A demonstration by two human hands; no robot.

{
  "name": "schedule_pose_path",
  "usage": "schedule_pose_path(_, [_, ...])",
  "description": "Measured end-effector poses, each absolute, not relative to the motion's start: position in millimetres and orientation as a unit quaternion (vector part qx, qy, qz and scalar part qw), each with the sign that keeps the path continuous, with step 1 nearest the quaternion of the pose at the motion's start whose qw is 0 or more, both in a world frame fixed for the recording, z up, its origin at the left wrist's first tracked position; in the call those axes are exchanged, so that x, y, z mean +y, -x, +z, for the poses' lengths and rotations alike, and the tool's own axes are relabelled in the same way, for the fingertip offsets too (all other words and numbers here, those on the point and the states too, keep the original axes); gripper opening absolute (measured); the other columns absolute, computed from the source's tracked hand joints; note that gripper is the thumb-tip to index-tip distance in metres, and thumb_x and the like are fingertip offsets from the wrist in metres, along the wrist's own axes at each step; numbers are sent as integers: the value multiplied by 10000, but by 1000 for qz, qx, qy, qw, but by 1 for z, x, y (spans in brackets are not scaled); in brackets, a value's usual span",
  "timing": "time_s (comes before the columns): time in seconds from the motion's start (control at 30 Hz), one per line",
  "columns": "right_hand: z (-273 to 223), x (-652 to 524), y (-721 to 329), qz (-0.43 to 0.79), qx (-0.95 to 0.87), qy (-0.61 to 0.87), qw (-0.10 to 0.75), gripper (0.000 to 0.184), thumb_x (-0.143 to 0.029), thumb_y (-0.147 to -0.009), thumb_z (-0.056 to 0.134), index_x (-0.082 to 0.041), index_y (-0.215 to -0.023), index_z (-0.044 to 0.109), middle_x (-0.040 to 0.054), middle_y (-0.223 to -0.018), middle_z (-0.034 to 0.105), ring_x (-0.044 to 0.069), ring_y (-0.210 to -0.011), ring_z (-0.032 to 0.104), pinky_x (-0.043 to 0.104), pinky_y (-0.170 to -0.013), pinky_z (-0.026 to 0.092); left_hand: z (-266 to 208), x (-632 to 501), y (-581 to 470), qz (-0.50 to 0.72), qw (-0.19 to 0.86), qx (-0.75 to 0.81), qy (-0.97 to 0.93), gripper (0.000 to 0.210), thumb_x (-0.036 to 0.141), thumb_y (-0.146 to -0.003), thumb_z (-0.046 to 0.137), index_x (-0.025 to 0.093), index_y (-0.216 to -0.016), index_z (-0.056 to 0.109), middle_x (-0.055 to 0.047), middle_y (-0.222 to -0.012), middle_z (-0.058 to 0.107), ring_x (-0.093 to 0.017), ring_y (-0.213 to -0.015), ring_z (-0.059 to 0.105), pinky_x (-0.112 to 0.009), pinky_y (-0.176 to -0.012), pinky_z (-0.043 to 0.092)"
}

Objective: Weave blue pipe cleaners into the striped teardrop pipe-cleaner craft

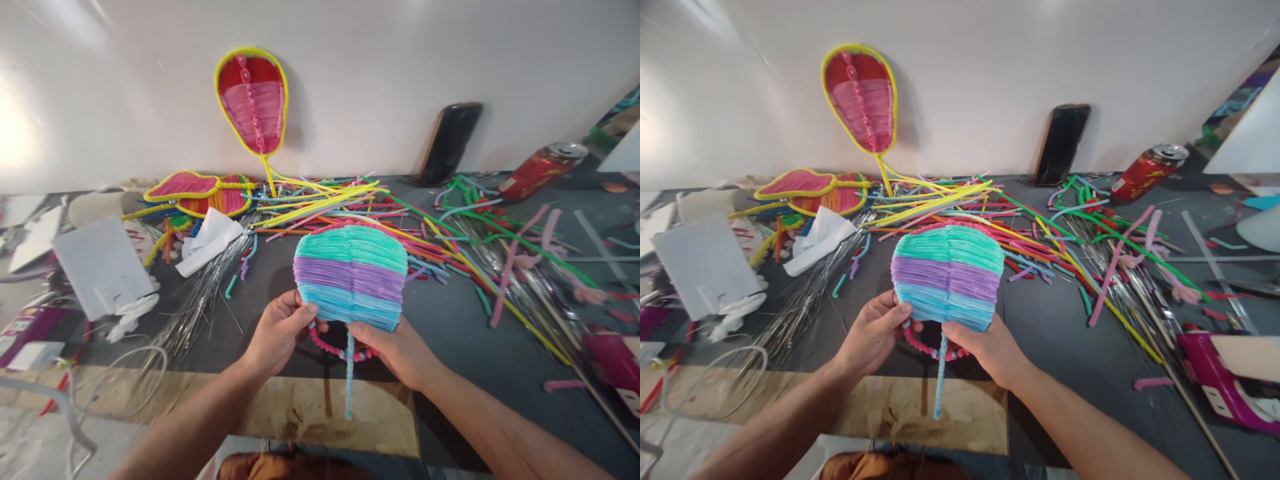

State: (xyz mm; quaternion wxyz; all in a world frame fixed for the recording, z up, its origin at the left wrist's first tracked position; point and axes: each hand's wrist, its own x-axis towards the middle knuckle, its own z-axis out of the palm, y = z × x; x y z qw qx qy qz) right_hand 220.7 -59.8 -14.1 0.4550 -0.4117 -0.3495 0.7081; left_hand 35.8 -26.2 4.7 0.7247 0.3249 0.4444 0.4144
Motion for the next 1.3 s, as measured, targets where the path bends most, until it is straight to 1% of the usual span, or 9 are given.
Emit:
schedule_pose_path(0.1, [-14, -60, -221, 726, -342, 403, 441, 218, -393, -750, 703, -229, -893, 702, 14, -721, 685, 188, -670, 618, 360, -677, 520, 2, -26, -35, 418, 719, 442, -337, 211, 294, -710, 744, 139, -696, 600, -3, -630, 649, -97, -519, 580, -205, -522, 458])
schedule_pose_path(0.23, [-12, -60, -221, 740, -306, 401, 445, 254, -386, -723, 728, -223, -916, 695, 27, -789, 683, 179, -690, 604, 319, -615, 508, 2, -27, -36, 414, 716, 438, -351, 182, 287, -753, 708, 140, -718, 606, -12, -650, 653, -98, -549, 586, -201, -541, 461])
schedule_pose_path(0.33, [-12, -60, -221, 753, -286, 387, 449, 225, -398, -728, 722, -234, -879, 692, 12, -758, 675, 164, -649, 592, 299, -578, 496, 2, -27, -36, 413, 714, 440, -354, 191, 300, -739, 721, 135, -737, 624, -15, -660, 656, -102, -555, 583, -210, -552, 472])
schedule_pose_path(0.4, [-12, -60, -220, 757, -291, 371, 452, 213, -419, -753, 695, -234, -859, 689, 8, -732, 669, 160, -628, 589, 313, -606, 504, 2, -27, -36, 414, 716, 444, -344, 205, 309, -719, 736, 134, -758, 636, -10, -655, 652, -100, -542, 573, -212, -543, 473])
schedule_pose_path(0.53, [-12, -60, -219, 752, -297, 372, 457, 222, -421, -760, 687, -230, -875, 691, 17, -772, 685, 176, -694, 620, 326, -661, 524, 2, -26, -36, 406, 729, 446, -325, 202, 304, -723, 736, 144, -747, 616, -3, -658, 660, -103, -553, 607, -202, -547, 476])
schedule_pose_path(0.8, [-12, -60, -221, 754, -292, 368, 460, 188, -380, -769, 694, -221, -869, 696, 16, -797, 699, 155, -686, 622, 305, -654, 520, 6, -25, -37, 402, 744, 447, -293, 266, 309, -705, 758, 153, -702, 542, 9, -628, 644, -115, -564, 642, -183, -519, 463])
schedule_pose_path(1.07, [-21, -62, -226, 718, -340, 404, 454, 195, -387, -794, 671, -220, -893, 695, 26, -847, 704, 194, -797, 635, 362, -766, 506, 5, -25, -33, 381, 763, 436, -290, 264, 309, -695, 768, 134, -749, 579, -19, -678, 657, -125, -597, 642, -203, -555, 483])
schedule_pose_path(1.17, [-17, -60, -226, 716, -332, 395, 470, 222, -393, -812, 646, -224, -953, 675, 36, -917, 697, 206, -869, 633, 380, -815, 509, 5, -26, -32, 392, 752, 439, -297, 264, 308, -694, 770, 130, -756, 586, -20, -681, 657, -125, -606, 644, -206, -571, 491])
schedule_pose_path(1.3, [-12, -50, -235, 675, -309, 441, 504, 348, -434, -820, 616, -256, -1117, 579, 59, -1054, 653, 223, -918, 623, 366, -735, 536, 5, -25, -32, 414, 724, 451, -317, 258, 324, -704, 763, 135, -784, 606, -13, -697, 668, -120, -618, 654, -196, -594, 486])
